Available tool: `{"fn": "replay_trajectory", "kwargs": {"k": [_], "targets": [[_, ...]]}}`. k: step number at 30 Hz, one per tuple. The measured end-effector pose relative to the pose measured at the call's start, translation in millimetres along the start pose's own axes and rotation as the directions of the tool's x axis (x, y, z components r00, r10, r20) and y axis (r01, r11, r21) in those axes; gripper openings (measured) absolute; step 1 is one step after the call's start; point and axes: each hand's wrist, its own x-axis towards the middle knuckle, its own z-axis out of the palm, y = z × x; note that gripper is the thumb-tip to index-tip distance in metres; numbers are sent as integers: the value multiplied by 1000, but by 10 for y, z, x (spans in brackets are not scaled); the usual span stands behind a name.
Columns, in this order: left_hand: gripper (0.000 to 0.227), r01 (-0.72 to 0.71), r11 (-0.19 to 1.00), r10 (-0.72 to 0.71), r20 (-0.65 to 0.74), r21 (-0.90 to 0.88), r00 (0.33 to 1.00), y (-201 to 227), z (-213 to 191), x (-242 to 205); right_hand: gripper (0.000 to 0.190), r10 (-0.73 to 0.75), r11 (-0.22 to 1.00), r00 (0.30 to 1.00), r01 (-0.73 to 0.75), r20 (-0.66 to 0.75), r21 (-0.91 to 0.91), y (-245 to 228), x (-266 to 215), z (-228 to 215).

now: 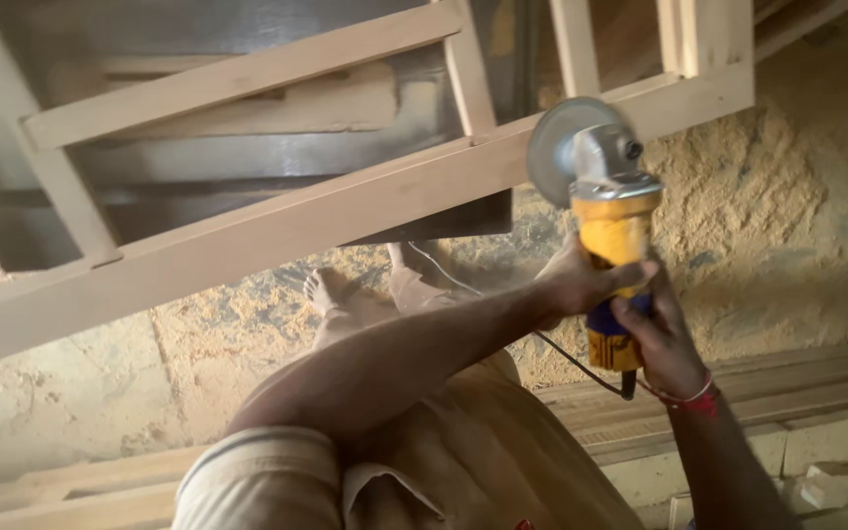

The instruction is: The person sands a wooden frame with a power sander, moving the tool across the wooden rails and occasionally wiping the surface with their hand.

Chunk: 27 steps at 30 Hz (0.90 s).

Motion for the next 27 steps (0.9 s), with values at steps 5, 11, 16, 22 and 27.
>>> {"fn": "replay_trajectory", "kwargs": {"k": [5,11,16,22,27], "targets": [[77,172,976,-160,-101,134,982,154,237,452,73,-49,986,993,66,-110,156,26,92,-238],[88,221,975,-203,-317,20,927,270,65,-104,76,-4,1000,999,4,-36,-1,-54,26,201],[81,29,997,-53,-397,-67,916,121,-380,-1085,87,-75,988,993,87,91,-130,-16,-129,969],[68,-205,968,114,-470,-147,875,-71,-961,-2097,90,-129,973,968,166,215,-162,-148,-294,2014],[71,-240,942,81,-533,-236,842,-103,-1458,-2941,92,2,983,951,55,311,-174,-312,-420,2949]]}}
